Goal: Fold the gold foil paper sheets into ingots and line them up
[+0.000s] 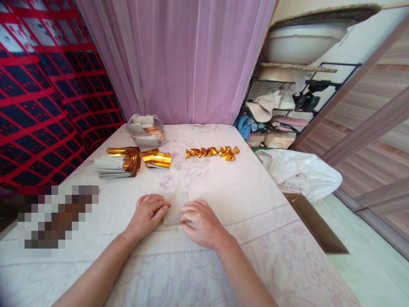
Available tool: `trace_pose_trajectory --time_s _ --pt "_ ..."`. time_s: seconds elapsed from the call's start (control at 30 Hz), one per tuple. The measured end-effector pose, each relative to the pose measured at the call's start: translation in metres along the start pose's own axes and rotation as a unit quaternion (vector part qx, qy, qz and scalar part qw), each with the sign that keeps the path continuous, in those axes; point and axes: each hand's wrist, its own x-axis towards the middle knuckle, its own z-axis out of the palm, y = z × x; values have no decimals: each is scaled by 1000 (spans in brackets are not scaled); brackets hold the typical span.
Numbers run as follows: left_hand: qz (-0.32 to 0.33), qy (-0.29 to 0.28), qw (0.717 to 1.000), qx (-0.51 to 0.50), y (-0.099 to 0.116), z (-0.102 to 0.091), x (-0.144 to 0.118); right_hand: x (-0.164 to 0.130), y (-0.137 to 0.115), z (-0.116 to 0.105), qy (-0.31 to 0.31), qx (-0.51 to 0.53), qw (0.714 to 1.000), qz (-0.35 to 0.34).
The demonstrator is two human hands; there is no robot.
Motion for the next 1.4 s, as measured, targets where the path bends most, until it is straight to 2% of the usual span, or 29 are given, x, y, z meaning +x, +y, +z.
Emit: trace_pose_trajectory --time_s 0.1,0.27,0.37,0.5,0.7,0.8,0.9,1.0,1.07,1.13,1.4 --pt "17 -18 1000 -19 -2 1 0 0 -4 0 -40 39 998 29" --pt "4 -32 994 -106 2 -2 2 0 -1 7 -37 70 988 131" --pt "-12 -37 987 -156 6 -5 4 2 4 15 10 40 986 160" --pt "-19 -43 975 -215 10 -7 3 4 10 22 78 -15 987 142" --pt "-71 1 962 -263 17 2 -1 4 8 25 142 -18 984 107" --pt "-81 39 951 -295 21 2 -1 4 7 24 217 4 969 119" --pt "-83 81 945 -307 21 0 0 3 11 24 284 57 940 178" --pt "-104 96 934 -329 20 -2 0 3 17 23 251 164 927 225" --pt "-128 83 922 -356 19 -3 0 3 17 22 198 226 928 220" --pt "-144 62 913 -378 18 -3 1 4 16 21 172 252 930 204" --pt "-182 18 891 -416 21 3 0 4 11 22 229 261 919 185"
